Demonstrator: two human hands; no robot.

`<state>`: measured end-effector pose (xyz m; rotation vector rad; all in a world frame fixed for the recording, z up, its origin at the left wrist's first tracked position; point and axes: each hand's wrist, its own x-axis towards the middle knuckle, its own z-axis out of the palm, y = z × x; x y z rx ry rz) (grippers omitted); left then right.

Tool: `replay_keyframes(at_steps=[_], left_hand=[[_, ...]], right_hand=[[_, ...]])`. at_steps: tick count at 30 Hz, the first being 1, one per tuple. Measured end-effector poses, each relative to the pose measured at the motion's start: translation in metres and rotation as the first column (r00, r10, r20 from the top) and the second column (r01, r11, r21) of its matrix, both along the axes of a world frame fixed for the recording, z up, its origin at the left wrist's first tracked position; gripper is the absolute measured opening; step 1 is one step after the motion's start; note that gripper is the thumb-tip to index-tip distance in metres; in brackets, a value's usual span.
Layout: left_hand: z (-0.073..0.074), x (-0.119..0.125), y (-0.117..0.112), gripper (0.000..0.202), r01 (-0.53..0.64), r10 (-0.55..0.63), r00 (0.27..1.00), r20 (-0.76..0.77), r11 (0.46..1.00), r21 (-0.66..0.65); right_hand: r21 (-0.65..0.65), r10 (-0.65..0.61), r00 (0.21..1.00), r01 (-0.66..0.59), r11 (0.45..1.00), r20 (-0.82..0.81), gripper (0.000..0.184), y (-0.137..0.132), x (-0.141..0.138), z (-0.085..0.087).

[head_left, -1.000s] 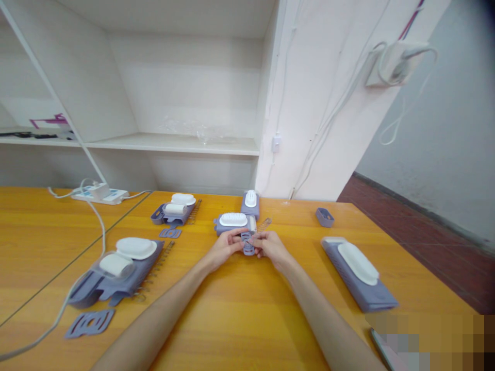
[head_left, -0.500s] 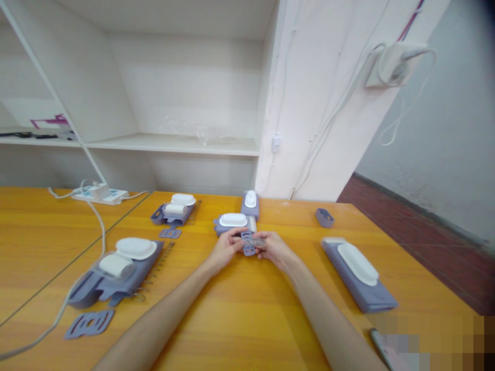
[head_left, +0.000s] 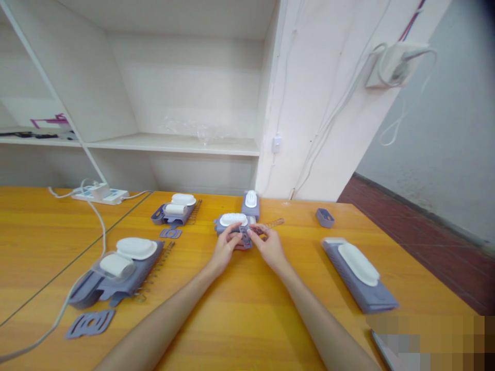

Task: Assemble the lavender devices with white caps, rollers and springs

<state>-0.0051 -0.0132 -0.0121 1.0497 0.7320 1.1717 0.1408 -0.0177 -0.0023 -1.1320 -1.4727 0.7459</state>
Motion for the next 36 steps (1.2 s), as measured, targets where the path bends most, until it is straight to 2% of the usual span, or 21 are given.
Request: replay_keyframes(at_steps=[5, 8, 10, 12, 14, 16, 18, 21, 26, 30, 36], left_hand=[[0.002, -0.003, -0.001, 0.053, 0.052, -0.052, 0.999, -0.017, 0.998, 0.035], [0.000, -0.003, 0.001, 0.045, 0.029, -0.029, 1.000, -0.010, 0.999, 0.029], [-0.002, -0.002, 0.001, 0.040, -0.023, 0.023, 1.000, -0.002, 0.999, 0.031], [-0.002, -0.001, 0.000, 0.037, -0.082, 0.083, 0.997, -0.008, 0.995, 0.053], [-0.001, 0.002, -0.002, 0.037, -0.117, 0.120, 0.992, -0.025, 0.989, 0.093], [0.001, 0.004, -0.004, 0.038, -0.126, 0.132, 0.990, -0.041, 0.983, 0.132], [0.002, 0.005, -0.005, 0.038, -0.126, 0.136, 0.989, -0.055, 0.979, 0.162], [0.003, 0.007, -0.006, 0.036, -0.114, 0.130, 0.989, -0.074, 0.975, 0.188], [0.002, 0.007, -0.006, 0.033, -0.133, 0.154, 0.984, -0.092, 0.970, 0.204], [0.004, 0.006, -0.007, 0.032, -0.179, 0.206, 0.972, -0.115, 0.960, 0.214], [0.004, 0.008, -0.008, 0.031, -0.244, 0.309, 0.931, -0.197, 0.924, 0.296]], right_hand=[[-0.101, 0.033, 0.993, -0.045, 0.994, -0.114, 0.045, 0.005, 0.001, -0.001], [-0.090, 0.003, 0.990, -0.016, 0.996, -0.139, 0.048, 0.005, 0.002, -0.001], [0.016, -0.125, 0.987, 0.127, 0.992, -0.101, 0.049, 0.003, 0.006, -0.001], [0.220, -0.327, 0.944, 0.312, 0.924, 0.036, 0.055, 0.000, 0.011, 0.000], [0.452, -0.506, 0.819, 0.356, 0.818, 0.270, 0.060, -0.004, 0.016, 0.002], [0.581, -0.586, 0.638, 0.256, 0.773, 0.499, 0.053, -0.006, 0.021, 0.006], [0.595, -0.584, 0.494, 0.157, 0.788, 0.644, 0.040, -0.006, 0.024, 0.009], [0.551, -0.544, 0.398, 0.106, 0.827, 0.739, 0.026, -0.002, 0.028, 0.009], [0.459, -0.462, 0.340, 0.097, 0.883, 0.819, 0.022, 0.000, 0.029, 0.006], [0.456, -0.452, 0.320, 0.065, 0.888, 0.833, 0.021, -0.004, 0.025, 0.008], [0.439, -0.421, 0.304, 0.013, 0.899, 0.855, 0.025, -0.005, 0.018, 0.009]])
